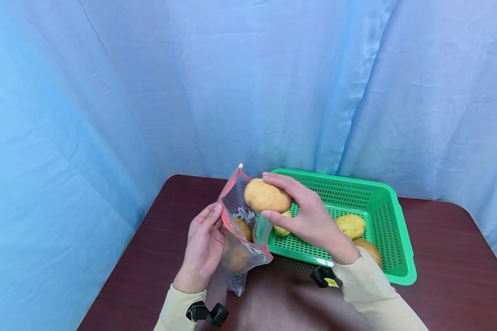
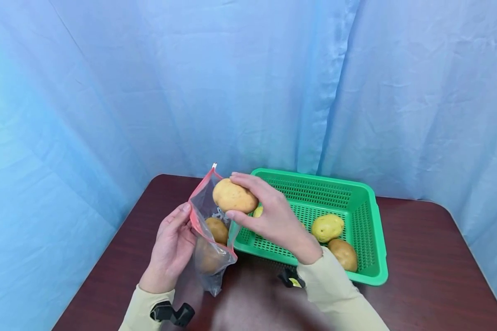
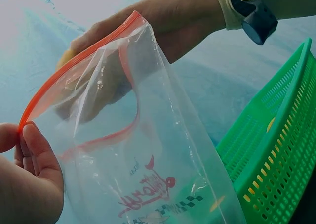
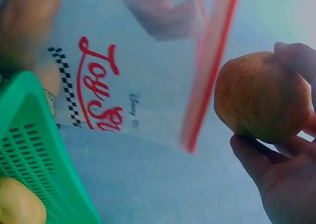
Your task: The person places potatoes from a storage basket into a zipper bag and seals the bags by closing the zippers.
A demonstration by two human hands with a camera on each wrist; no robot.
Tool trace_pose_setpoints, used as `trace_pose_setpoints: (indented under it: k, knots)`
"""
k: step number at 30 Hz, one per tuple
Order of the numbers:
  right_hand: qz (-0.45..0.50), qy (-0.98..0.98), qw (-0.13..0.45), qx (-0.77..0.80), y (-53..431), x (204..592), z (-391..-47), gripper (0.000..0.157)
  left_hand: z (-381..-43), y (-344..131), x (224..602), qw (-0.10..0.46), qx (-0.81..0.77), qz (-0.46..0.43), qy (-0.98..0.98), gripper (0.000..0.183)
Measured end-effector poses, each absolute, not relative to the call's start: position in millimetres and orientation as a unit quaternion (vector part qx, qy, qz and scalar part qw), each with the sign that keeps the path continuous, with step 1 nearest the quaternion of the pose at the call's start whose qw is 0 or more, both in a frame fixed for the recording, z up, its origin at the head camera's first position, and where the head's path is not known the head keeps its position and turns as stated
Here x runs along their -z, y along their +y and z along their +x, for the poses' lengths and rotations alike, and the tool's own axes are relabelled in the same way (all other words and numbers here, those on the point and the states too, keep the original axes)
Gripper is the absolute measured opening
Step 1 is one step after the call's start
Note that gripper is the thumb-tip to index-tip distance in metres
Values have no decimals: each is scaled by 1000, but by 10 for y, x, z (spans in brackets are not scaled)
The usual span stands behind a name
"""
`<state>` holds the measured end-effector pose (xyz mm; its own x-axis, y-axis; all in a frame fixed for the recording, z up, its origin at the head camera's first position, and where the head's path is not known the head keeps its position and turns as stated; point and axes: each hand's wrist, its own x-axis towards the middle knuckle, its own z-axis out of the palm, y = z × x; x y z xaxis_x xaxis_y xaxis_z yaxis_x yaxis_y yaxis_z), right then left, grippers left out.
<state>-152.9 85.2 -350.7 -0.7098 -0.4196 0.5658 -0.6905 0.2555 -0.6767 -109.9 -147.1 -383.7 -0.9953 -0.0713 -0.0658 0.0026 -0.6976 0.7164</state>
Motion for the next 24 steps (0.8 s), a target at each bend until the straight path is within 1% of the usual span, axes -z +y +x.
trace_pose_setpoints:
  k: [6, 17, 24]
  knots:
    - [395, -783, 156, -454, 654, 3593, -1599, 66, -1105, -1478, 3844, 12, 920, 48, -388, 14]
    - [421, -805, 153, -390, 473, 3694, -1642, 63, -1109, -1508, 3837, 11, 924, 42, -380, 14]
    - [417, -833, 110, -346, 405, 3661, -1647, 66, -1110, -1521, 3840, 11, 928, 34, -370, 13]
